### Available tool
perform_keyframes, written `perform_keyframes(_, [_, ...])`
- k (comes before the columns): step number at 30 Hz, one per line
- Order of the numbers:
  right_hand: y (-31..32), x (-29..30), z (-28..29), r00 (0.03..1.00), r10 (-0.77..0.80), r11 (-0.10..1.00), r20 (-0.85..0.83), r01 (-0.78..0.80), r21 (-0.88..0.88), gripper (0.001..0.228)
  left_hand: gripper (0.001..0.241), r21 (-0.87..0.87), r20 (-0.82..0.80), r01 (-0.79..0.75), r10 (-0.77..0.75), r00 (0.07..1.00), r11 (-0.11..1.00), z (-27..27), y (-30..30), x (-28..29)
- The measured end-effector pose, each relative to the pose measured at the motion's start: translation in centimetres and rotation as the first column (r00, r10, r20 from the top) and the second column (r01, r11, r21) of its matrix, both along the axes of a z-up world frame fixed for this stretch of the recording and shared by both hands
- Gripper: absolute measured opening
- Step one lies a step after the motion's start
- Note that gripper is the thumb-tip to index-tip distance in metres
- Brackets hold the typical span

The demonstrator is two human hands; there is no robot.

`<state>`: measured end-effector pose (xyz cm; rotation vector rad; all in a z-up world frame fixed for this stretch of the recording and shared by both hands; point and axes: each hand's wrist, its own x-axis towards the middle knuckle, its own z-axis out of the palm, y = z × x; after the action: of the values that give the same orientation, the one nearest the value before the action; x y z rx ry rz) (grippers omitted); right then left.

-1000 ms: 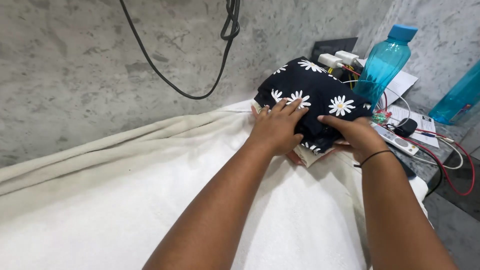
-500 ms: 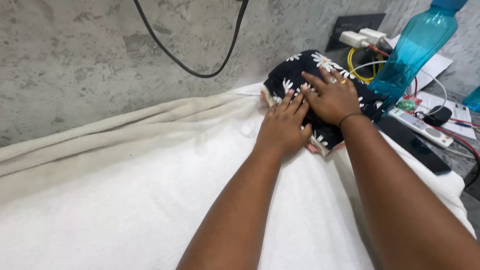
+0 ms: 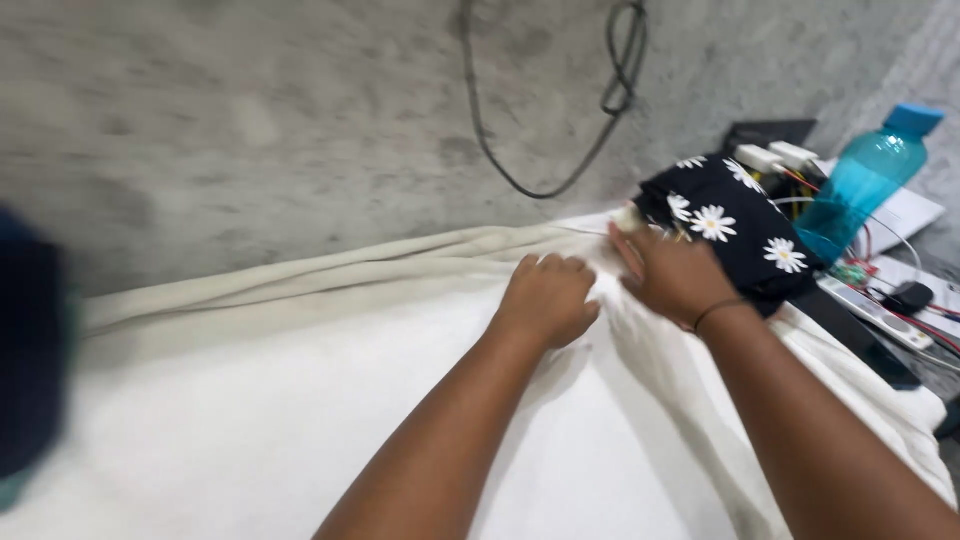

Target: The person folds a peach-colored cloth on a white surface, smoothing it out before stacking it. They then fold a white cloth, a dark blue cloth with white daisies, a dark blue cloth with a floral pattern, a dark blue cloth, a light blue cloth, and a maroon cloth, stacking each one on top of the previous.

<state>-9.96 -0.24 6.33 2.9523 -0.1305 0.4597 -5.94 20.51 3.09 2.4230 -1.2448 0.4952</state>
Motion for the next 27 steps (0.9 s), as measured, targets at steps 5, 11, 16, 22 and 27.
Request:
perform_keyframes(5, [11.5, -3.0, -3.1, 0.930, 0.206, 0.963, -0.305, -0.138, 0.230, 0.068, 0.034, -0.086, -0.012, -0.106, 0.106, 0.994, 0.991, -1.0, 16.1, -0.8])
perform_keyframes(11, [26.2, -4.2, 0.0, 0.871, 0.264, 0.961, -0.414, -0.200, 0.193, 0.052, 0.021, -0.133, -0.092, -0.363, 0.353, 0.931, 0.922, 2.0, 34.2, -4.5])
perform_keyframes(16, [37.5, -2.3, 2.7, 0.806, 0.485, 0.831, -0.340, -0.302, 0.468, 0.049, 0.014, -0.601, 0.009, -0.417, 0.528, 0.849, 0.682, 5.9, 44.1, -7.5])
perform_keyframes(22, [49.7, 0.7, 1.0, 0.667, 0.744, 0.484, -0.037, -0.500, 0.718, 0.056, 0.049, -0.768, -0.073, -0.639, 0.986, 0.151, 0.041, 4.4, 55.0, -7.6])
perform_keyframes(27, [57.2, 2.7, 1.4, 0.828, 0.561, 0.173, -0.025, -0.088, 0.981, 0.078, 0.061, -0.553, -0.497, -0.827, 0.836, 0.234, -0.098, 2.8, 58.4, -6.0])
